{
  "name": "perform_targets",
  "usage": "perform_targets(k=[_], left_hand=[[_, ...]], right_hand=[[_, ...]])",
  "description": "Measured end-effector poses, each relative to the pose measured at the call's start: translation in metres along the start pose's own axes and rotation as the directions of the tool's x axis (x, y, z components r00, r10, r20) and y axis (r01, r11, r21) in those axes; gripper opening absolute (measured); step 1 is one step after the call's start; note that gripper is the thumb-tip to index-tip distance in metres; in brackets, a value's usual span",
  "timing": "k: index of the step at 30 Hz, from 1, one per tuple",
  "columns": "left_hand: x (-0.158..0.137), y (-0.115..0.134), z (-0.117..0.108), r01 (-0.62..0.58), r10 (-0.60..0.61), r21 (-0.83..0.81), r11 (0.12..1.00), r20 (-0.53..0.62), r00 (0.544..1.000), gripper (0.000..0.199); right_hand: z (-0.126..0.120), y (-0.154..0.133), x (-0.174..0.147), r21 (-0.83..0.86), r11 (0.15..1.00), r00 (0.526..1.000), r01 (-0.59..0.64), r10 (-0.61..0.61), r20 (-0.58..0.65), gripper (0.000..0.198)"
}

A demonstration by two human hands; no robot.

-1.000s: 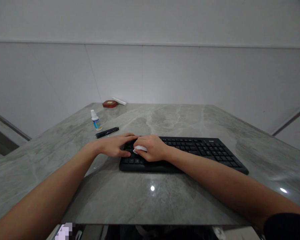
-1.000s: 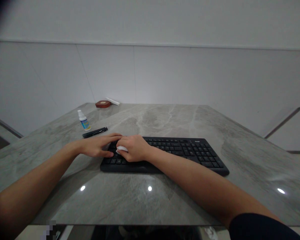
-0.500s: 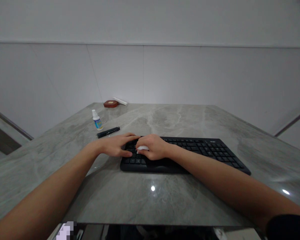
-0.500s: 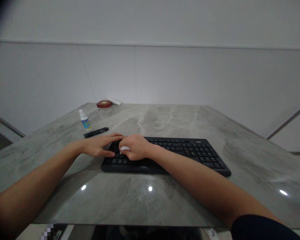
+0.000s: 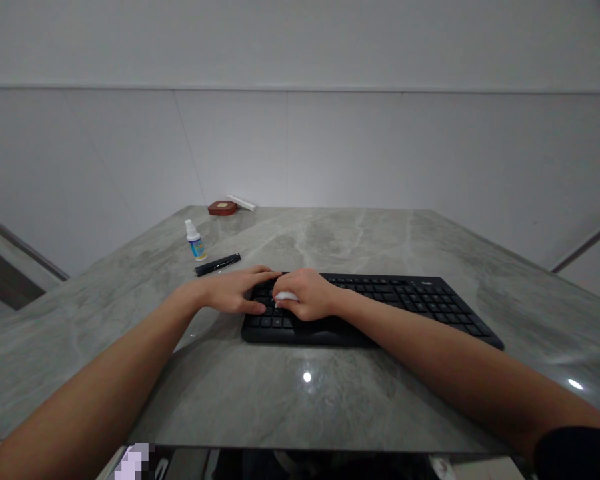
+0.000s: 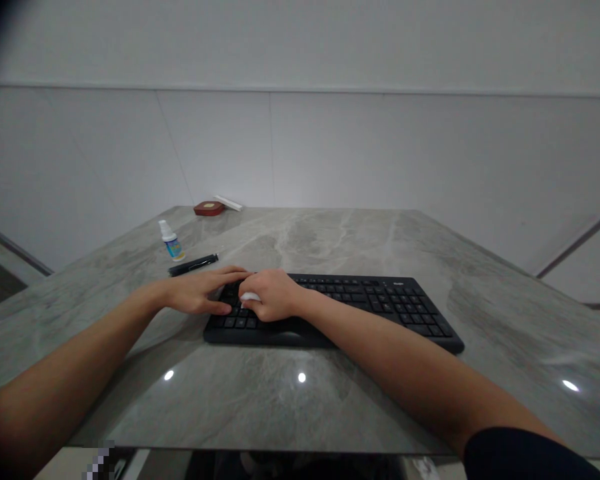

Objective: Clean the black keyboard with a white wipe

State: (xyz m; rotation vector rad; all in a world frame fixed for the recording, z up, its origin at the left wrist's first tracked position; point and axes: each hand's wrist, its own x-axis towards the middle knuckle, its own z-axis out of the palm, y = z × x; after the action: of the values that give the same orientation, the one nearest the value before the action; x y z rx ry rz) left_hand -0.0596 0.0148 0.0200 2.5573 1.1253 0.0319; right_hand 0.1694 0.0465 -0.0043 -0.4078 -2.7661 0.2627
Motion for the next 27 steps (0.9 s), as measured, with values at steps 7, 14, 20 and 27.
perform_targets(k=[7,14,20,27], left_hand=[[0.0008,-0.0014,0.0009,0.021,-0.021,0.020,1.000,0.003,1.000,0.073],[0.0001,0.0001,-0.0001,0.002,-0.002,-0.004,1.000,0.011,1.000,0.073],[0.0002,0.0001,-0.0003,0.012,-0.012,-0.003,1.000,0.017,1.000,0.075],[0.0001,-0.0029,0.0015,0.008,-0.008,0.011,1.000,0.013,1.000,0.073]], right_hand=[[0.0011,-0.0040,-0.0007,-0.031,1.000,1.000,-0.003,0.003,-0.015,0.014],[0.0023,-0.0034,0.0012,-0.050,0.999,1.000,0.002,-0.002,-0.007,0.016],[-0.0020,-0.0009,-0.0003,-0.069,0.998,1.000,0.010,-0.009,0.014,0.013],[-0.0076,0.0038,-0.0022,-0.024,1.000,0.998,-0.010,0.011,0.054,0.014]])
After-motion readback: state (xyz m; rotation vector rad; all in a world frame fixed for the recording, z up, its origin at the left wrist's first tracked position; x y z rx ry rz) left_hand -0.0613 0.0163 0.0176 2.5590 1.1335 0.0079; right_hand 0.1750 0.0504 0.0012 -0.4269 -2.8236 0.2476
